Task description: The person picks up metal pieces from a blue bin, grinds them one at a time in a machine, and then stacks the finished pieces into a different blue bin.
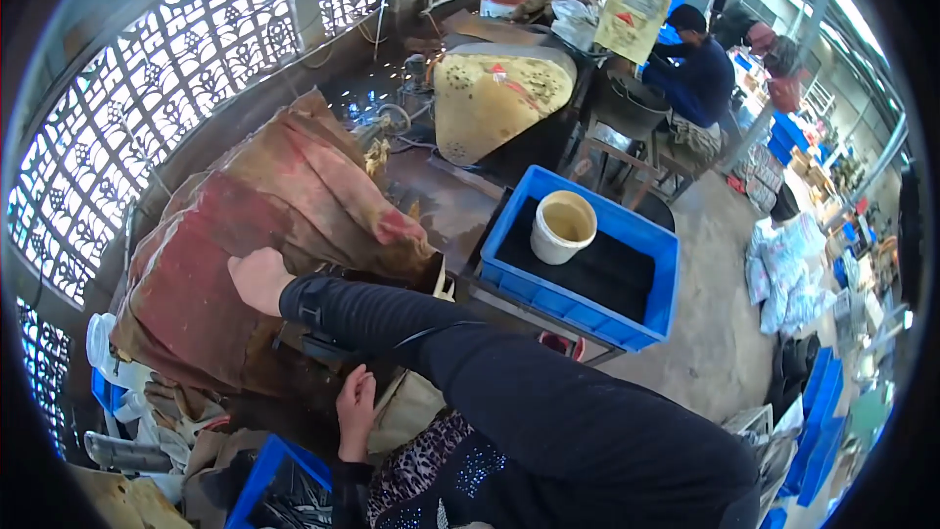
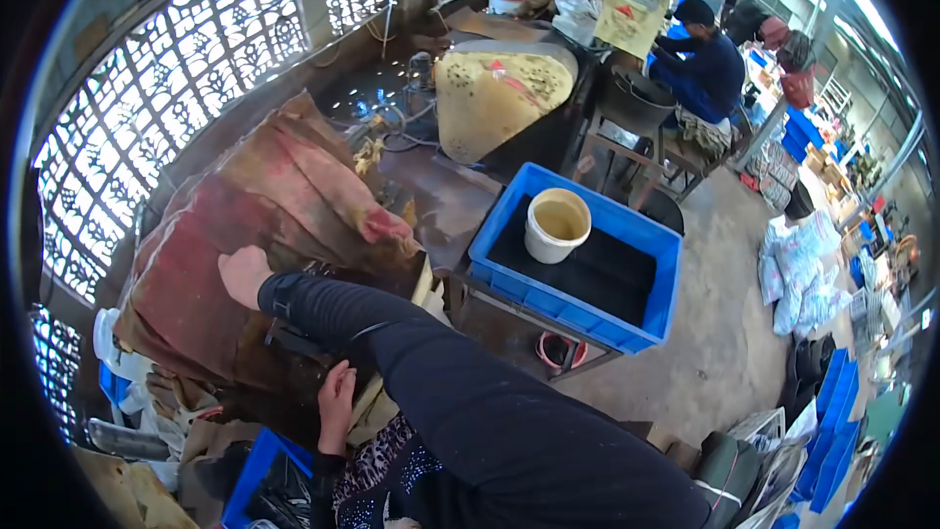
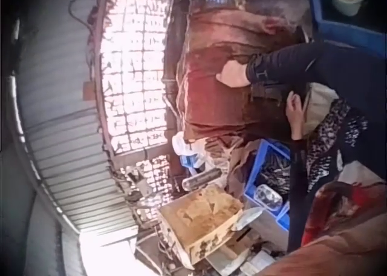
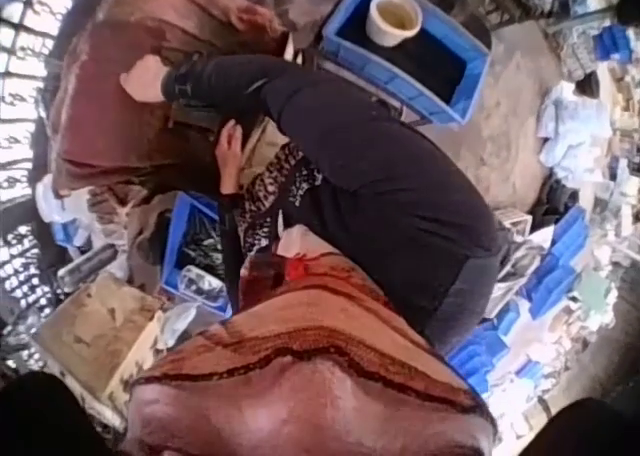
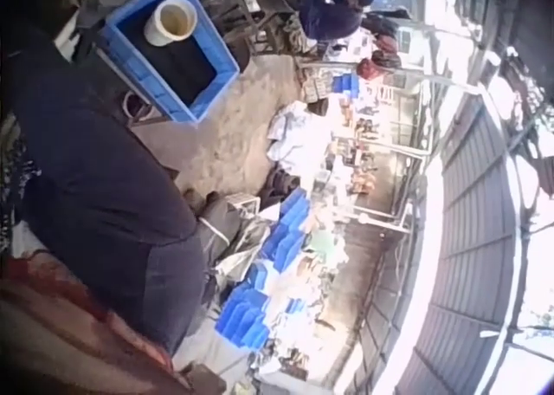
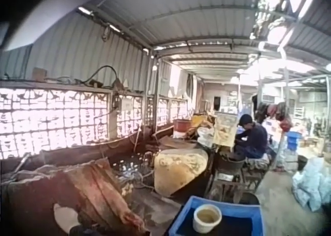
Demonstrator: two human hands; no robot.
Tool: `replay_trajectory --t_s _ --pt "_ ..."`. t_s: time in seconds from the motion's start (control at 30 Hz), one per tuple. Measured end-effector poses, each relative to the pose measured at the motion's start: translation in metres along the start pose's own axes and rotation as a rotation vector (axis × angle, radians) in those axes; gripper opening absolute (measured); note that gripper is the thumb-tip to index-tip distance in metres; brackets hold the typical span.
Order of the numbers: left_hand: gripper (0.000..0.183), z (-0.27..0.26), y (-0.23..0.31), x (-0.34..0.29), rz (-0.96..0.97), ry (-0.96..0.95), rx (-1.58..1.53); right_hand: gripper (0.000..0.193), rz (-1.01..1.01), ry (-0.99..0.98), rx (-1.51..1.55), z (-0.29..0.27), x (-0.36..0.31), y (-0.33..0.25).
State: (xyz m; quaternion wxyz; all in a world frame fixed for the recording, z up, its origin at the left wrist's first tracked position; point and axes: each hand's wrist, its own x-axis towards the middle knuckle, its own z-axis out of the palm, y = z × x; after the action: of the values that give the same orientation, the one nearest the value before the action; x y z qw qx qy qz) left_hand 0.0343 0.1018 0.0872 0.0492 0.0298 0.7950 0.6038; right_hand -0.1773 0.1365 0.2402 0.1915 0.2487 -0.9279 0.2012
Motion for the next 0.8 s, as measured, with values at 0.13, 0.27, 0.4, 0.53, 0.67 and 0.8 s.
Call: replay_trajectory --t_s 0.13,0.27,0.4,0.53,0.67,0.8 --pt "0.030 -0.007 -0.012 -0.006 0.006 0.139 -0.026 0.014 -0.012 -0.047 0.048 -0.024 -0.017 -0.010" --pt "0.029 -0.030 -0.022 -0.010 0.074 0.349 -0.101 0.014 -0.071 -0.103 0.086 -0.064 -0.064 0.006" --pt "0.037 -0.048 0.011 -0.006 0.229 0.557 0.376 0.018 -0.283 -0.138 0.091 -0.097 -0.131 0.038" --pt "0.045 -0.057 0.005 0.016 0.479 0.700 0.964 0.019 -0.441 -0.150 0.199 -0.106 -0.198 0.056" --pt "0.047 -0.044 -0.006 0.028 0.300 0.445 1.097 0.019 -0.550 -0.127 0.178 -0.102 -0.253 0.080" --pt "0.038 -0.037 -0.011 0.028 0.177 0.176 1.080 0.019 -0.630 -0.121 0.194 -0.097 -0.287 0.096"
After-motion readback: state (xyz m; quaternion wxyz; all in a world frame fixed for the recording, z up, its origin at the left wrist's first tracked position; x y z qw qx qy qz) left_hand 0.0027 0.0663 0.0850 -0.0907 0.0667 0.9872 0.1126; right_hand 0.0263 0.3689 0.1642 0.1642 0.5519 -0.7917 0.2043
